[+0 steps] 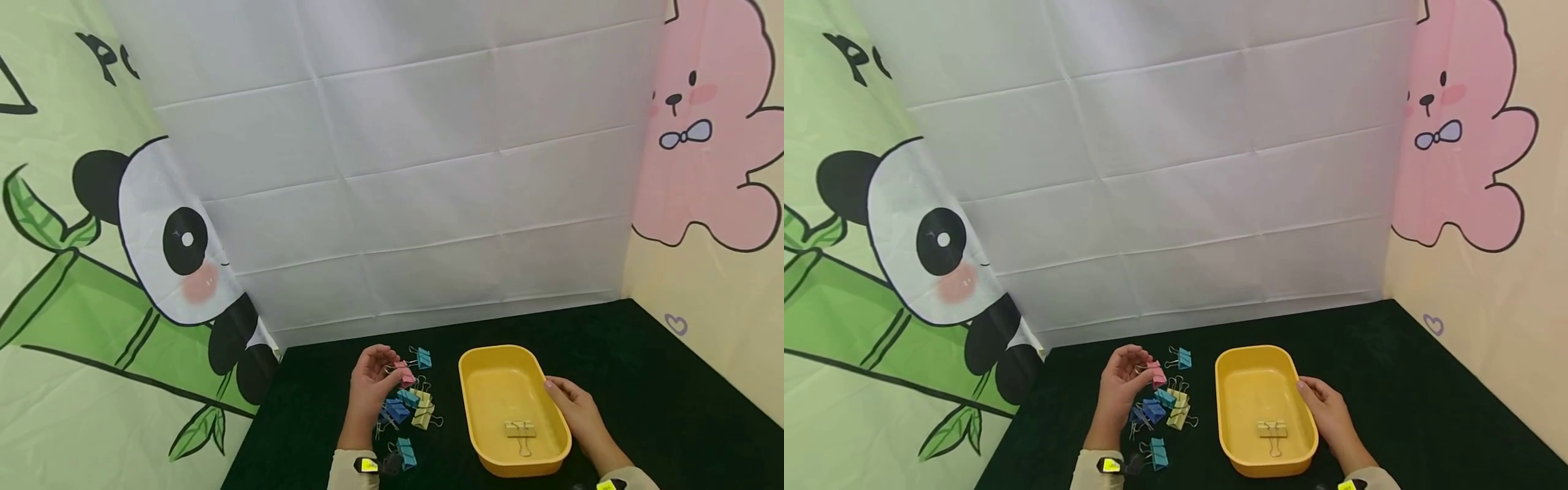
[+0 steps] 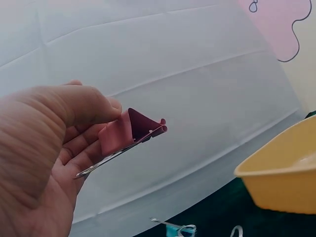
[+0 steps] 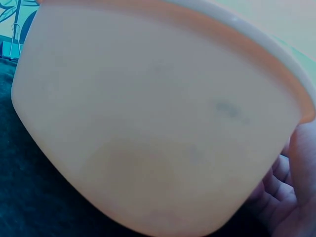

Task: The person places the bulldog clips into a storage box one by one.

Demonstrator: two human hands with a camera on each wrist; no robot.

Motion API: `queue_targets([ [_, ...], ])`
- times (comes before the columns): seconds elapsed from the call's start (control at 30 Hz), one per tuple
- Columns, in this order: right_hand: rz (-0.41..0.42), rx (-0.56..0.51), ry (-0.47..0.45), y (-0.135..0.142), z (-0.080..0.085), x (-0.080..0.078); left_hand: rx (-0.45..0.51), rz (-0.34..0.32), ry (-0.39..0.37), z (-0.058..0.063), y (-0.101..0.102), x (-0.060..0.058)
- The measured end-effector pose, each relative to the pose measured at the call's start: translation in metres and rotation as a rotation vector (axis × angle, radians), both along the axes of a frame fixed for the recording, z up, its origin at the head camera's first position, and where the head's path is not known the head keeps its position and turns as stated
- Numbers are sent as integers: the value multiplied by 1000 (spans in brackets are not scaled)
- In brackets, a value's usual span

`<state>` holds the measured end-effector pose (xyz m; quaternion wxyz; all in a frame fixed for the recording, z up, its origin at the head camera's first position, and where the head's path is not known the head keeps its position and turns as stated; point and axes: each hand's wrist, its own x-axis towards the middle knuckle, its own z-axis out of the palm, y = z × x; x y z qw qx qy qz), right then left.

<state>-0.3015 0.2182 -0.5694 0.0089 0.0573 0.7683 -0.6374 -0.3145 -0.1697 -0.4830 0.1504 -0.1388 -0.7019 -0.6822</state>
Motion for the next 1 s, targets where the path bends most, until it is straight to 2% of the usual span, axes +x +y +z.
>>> queue_targets([
  [0.23, -8, -6, -8, 1, -2, 0, 9, -47, -5, 0, 24, -4],
  [0.57, -1, -14, -9, 1, 0, -3, -67, -134, 17, 2, 71, -6],
  [0.83, 14, -5, -18, 6, -2, -14, 12, -173, -15, -8, 97, -15],
  [1.0, 23, -16, -10, 9, -2, -20, 17, -178, -8, -9, 111, -21],
])
